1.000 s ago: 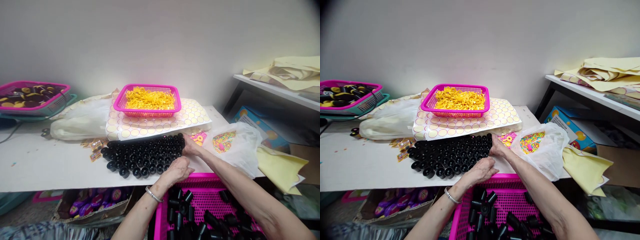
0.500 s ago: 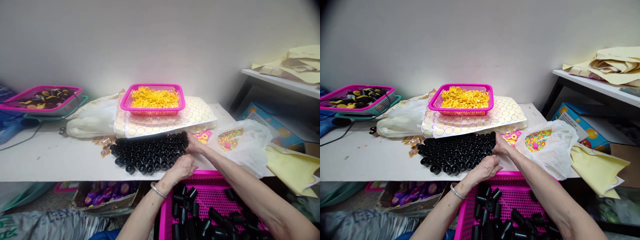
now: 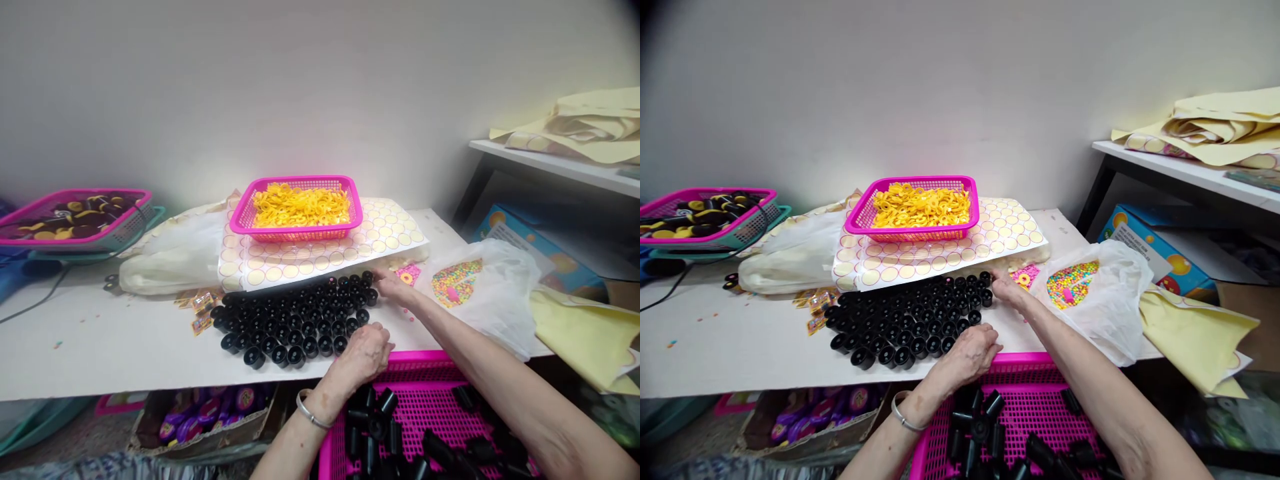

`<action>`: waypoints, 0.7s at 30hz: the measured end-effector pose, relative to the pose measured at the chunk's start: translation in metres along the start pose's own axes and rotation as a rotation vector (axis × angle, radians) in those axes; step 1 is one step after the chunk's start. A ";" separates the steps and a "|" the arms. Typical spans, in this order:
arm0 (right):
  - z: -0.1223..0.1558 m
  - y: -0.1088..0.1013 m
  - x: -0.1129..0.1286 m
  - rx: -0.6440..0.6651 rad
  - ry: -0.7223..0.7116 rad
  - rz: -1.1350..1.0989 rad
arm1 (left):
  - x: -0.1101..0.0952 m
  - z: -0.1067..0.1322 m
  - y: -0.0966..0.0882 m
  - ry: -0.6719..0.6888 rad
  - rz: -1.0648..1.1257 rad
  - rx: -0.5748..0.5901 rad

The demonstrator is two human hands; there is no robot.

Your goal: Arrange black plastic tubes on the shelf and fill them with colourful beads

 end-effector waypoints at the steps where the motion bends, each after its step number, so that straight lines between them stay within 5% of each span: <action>1: -0.002 0.001 -0.001 -0.010 0.013 0.009 | 0.000 0.001 0.000 -0.010 -0.009 0.000; 8: -0.006 0.000 0.007 -0.056 0.059 0.100 | 0.001 -0.005 0.001 0.020 -0.015 0.005; 12: 0.013 -0.019 0.027 -0.117 0.074 0.118 | -0.003 -0.002 -0.013 0.060 0.101 -0.036; 17: 0.086 -0.063 0.056 -0.157 -0.021 0.037 | -0.023 0.021 -0.037 0.124 0.368 -0.159; 21: 0.179 -0.054 0.054 0.266 -0.001 0.108 | -0.043 0.036 -0.014 0.118 0.399 0.086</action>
Point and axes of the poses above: each hand's wrist, its own z-axis away from the middle knuckle, its own y-axis out of the palm, x = y × z, the point moved 7 cm from there along -z, towards the middle knuckle, and after that the axes turned 5 degrees about -y, right-handed, at the moved point
